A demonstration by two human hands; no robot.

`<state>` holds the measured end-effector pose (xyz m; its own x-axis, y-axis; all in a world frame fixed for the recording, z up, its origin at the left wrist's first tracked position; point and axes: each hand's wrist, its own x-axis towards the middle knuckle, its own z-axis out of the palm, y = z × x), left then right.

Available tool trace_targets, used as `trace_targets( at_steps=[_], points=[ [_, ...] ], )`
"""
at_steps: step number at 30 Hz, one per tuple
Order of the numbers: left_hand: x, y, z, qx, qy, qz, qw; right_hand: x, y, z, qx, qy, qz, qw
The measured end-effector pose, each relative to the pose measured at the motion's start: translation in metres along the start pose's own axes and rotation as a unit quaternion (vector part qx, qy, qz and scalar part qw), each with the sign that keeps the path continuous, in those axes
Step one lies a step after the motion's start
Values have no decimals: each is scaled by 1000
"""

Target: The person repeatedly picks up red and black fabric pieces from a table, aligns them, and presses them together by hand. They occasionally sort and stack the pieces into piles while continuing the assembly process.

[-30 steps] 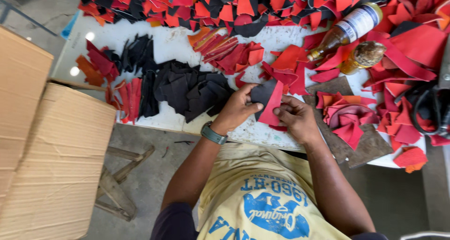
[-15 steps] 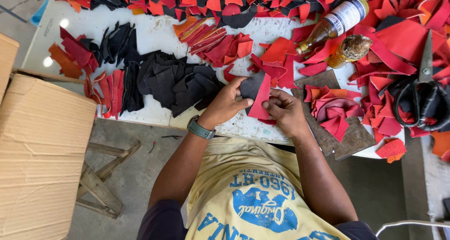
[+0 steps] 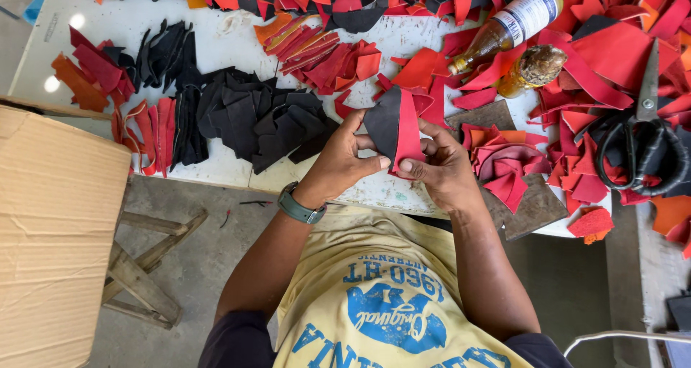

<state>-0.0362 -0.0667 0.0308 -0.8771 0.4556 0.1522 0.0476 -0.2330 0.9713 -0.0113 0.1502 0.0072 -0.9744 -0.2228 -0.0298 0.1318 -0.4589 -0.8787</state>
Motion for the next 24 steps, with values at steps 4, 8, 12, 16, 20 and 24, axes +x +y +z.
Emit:
trace_targets(
  at_steps=[4,8,12,16,20,24],
  points=[
    [0,13,7,-30,-9,-16,999,-3,-9,-2,47,-20,-12,999],
    [4,20,10,-32,-17,-40,999,-3,-15,-4,60,-28,-2,998],
    [6,19,10,-10,-20,-19,1000,-1,-16,-2,38,-12,-13,999],
    [8,14,11,12,-8,-6,1000,-1,-15,-1,11,-7,-42,999],
    [12,12,15,40,10,1,999,-1,-18,0,-11,-6,-73,997],
    [16,17,18,14,3,-12,1000,-1,-25,-2,-1,3,-62,998]
  ],
)
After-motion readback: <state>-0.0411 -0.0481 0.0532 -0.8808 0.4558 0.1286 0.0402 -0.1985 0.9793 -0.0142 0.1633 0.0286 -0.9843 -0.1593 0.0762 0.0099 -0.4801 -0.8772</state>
